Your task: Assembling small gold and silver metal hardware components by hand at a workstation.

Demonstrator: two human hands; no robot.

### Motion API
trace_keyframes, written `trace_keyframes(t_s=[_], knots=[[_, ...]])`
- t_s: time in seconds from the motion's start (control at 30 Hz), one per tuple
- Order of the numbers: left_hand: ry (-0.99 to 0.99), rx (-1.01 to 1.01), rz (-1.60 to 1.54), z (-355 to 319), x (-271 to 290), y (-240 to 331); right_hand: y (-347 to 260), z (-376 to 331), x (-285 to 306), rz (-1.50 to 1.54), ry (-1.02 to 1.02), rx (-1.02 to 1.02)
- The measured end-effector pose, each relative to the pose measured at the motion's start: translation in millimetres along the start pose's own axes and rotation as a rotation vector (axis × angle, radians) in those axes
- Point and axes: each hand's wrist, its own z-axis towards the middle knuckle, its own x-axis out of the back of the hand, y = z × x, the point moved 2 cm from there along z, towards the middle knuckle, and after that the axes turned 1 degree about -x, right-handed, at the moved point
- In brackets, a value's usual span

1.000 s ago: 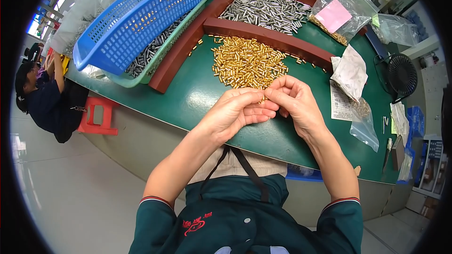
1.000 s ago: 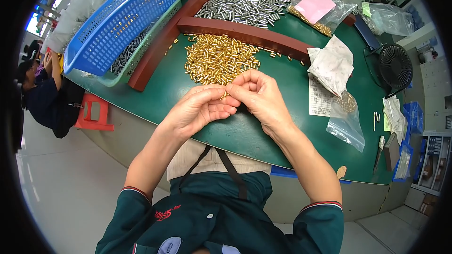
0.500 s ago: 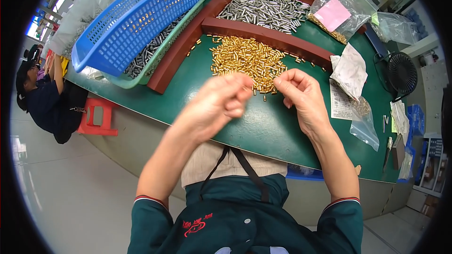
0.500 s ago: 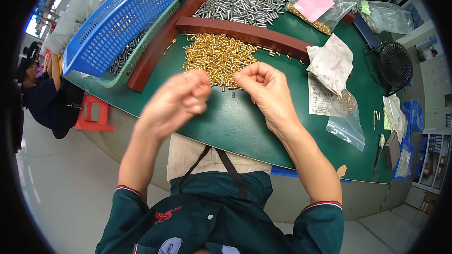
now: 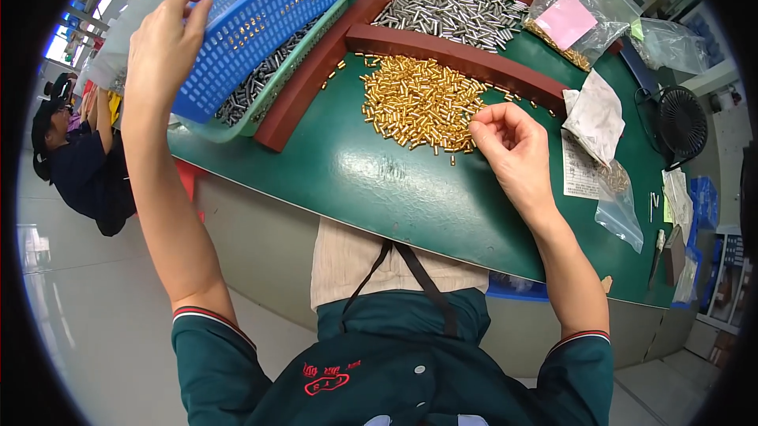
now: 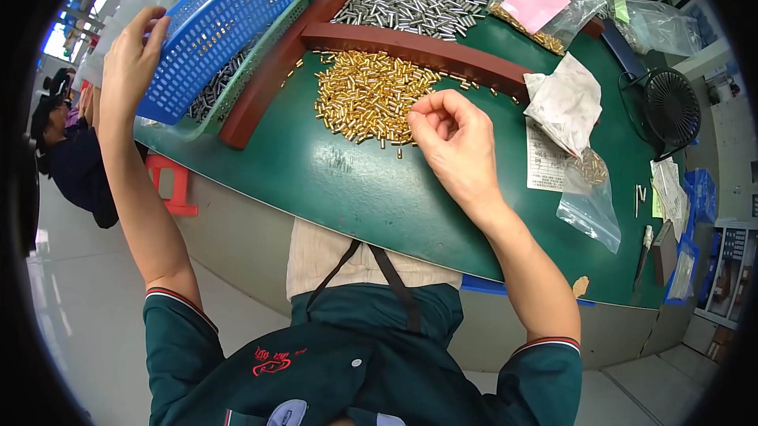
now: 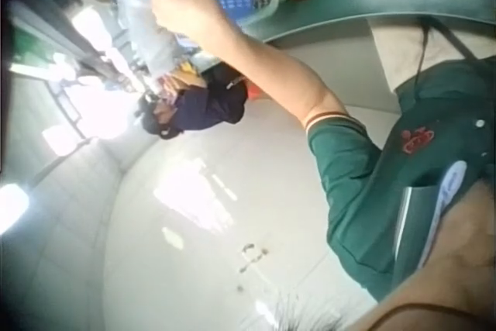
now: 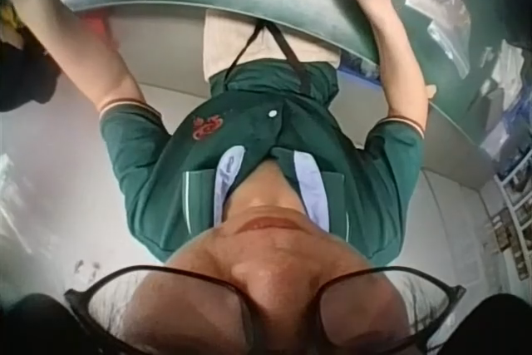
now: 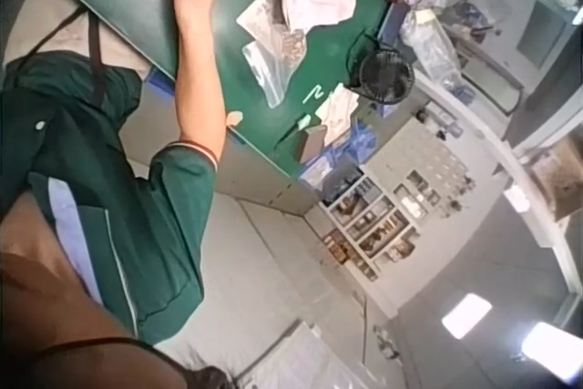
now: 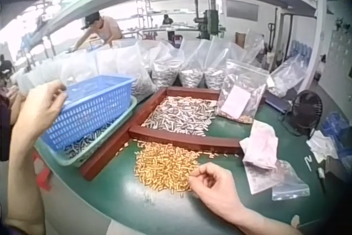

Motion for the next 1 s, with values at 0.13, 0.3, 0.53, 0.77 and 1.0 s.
trace_keyframes(t_s=[0.13, 0.3, 0.53, 0.77, 1.0], knots=[[0.333, -0.267, -0.133, -25, 0, 54, -2, -4, -8, -0.266, 0.032, 0.170], [0.014, -0.330, -0.699, -87, -52, 130, -3, 0, -24, -0.557, 0.024, 0.490], [-0.104, -0.259, -0.805, -112, -94, 164, 6, 7, -35, -0.619, 0.019, 0.467], [-0.100, -0.322, -0.805, -108, -97, 167, 6, 4, -37, -0.706, 0.019, 0.455], [-0.112, -0.383, -0.727, -106, -95, 170, 4, 6, -33, -0.695, 0.031, 0.509]])
